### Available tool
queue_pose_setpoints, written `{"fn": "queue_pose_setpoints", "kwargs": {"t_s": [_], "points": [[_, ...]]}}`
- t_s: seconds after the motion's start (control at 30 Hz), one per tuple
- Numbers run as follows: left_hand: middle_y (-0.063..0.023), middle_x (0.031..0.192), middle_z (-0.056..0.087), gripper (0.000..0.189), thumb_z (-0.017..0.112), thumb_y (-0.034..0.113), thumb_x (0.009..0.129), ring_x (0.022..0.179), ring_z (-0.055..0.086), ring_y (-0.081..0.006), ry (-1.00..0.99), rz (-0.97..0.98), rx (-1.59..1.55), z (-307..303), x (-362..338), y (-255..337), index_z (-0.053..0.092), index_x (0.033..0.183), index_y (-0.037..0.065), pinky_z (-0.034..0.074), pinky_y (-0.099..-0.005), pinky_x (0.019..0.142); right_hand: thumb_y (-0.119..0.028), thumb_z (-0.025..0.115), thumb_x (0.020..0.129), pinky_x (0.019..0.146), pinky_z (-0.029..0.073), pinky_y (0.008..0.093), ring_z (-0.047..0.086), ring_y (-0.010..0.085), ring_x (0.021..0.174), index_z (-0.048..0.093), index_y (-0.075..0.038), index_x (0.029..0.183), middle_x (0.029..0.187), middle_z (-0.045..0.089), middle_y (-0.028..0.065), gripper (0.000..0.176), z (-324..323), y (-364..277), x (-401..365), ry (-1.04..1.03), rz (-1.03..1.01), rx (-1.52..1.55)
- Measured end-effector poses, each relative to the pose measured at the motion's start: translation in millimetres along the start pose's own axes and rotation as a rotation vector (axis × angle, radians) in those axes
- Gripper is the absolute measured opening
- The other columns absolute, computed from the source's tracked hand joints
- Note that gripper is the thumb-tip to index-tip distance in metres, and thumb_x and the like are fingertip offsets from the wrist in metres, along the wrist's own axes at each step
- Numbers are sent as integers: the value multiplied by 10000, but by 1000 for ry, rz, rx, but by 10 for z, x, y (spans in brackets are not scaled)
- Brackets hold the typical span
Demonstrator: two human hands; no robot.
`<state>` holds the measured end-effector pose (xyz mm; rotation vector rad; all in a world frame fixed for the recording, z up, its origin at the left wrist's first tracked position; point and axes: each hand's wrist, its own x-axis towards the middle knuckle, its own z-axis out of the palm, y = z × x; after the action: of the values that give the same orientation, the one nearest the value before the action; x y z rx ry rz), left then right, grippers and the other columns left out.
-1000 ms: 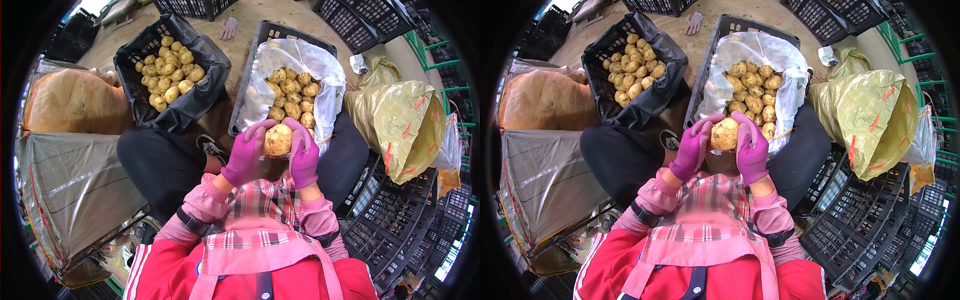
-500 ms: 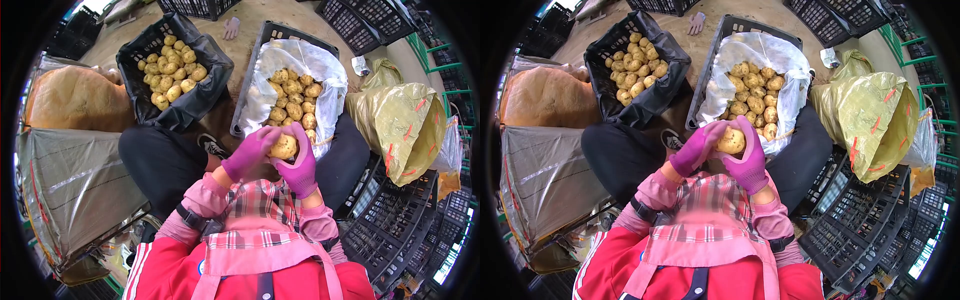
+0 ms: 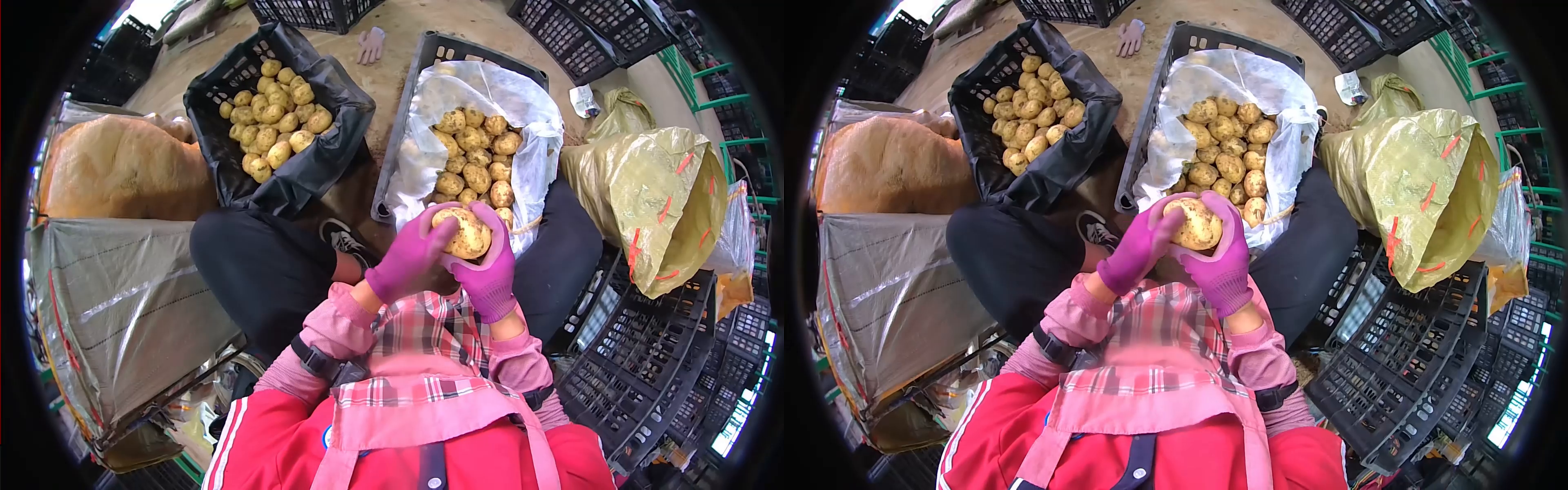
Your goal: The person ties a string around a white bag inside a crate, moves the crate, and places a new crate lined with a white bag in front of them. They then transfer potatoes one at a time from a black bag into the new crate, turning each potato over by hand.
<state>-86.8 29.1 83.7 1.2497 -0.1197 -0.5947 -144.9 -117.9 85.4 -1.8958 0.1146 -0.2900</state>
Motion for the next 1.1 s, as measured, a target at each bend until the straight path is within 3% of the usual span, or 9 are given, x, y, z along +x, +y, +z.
{"fn": "queue_pose_setpoints", "kwargs": {"t_s": [0.1,0.27,0.37,0.47,0.57,0.77,0.93,1.0,1.1], "points": [[-118,1085,627,355,559,288,999,990,613,-178,119,175,214,130,31,-201,554,1238,25,491,-307,859,-55,869,623,1072,418,383,515,294,1262,486,-34,1325,1332,523,152,800,17,51,-38,19,17,-68],[-179,1159,611,451,663,172,904,999,625,-323,24,435,611,-66,88,-224,484,1281,1,502,-360,879,-55,862,621,1072,419,393,509,303,1275,459,-36,1370,1357,515,153,851,58,-45,-79,35,-39,-158],[-202,1187,589,576,729,87,800,1030,610,-372,-138,262,307,-166,100,-289,455,1297,-15,500,-396,902,-92,856,653,1084,402,402,488,317,1297,422,-23,1412,1383,499,167,877,25,-22,-73,-19,-140,-239],[-162,1214,579,497,601,106,824,1104,588,-317,-127,285,352,-148,75,-168,484,1290,-21,476,-388,949,-202,825,747,1097,376,404,471,331,1312,391,-5,1436,1391,491,185,838,-8,55,-21,-103,-164,-138],[-106,1226,600,413,291,255,1074,1118,597,-197,11,557,713,-50,35,25,536,1288,2,443,-321,997,-349,717,879,1103,352,395,463,334,1318,401,14,1421,1393,486,202,725,8,66,27,-64,-40,61],[-124,1205,602,354,354,228,1056,1120,588,-206,133,356,387,39,0,-8,571,1216,-2,432,-318,999,-250,669,923,1058,402,393,530,318,1254,546,35,1285,1308,561,200,477,14,-82,99,-75,-108,-56],[-100,1219,580,337,542,220,1002,1127,563,-162,125,401,354,82,-22,-139,535,1268,13,445,-305,976,-156,574,963,952,484,364,645,287,1088,639,31,1134,1131,676,166,262,57,-177,150,57,-146,-150],[-90,1218,568,395,621,215,966,1133,555,-154,108,262,94,120,-63,-150,518,1298,27,457,-313,964,-185,474,1015,896,504,355,673,276,1013,649,37,1096,1076,690,178,295,30,-146,160,55,70,-68],[-67,1187,571,387,538,303,1010,1085,574,-136,183,73,-47,-27,-43,-61,525,1294,40,506,-276,886,-197,449,1032,856,519,336,689,240,895,634,53,1105,1008,691,151,319,17,-99,270,79,269,200]]}}
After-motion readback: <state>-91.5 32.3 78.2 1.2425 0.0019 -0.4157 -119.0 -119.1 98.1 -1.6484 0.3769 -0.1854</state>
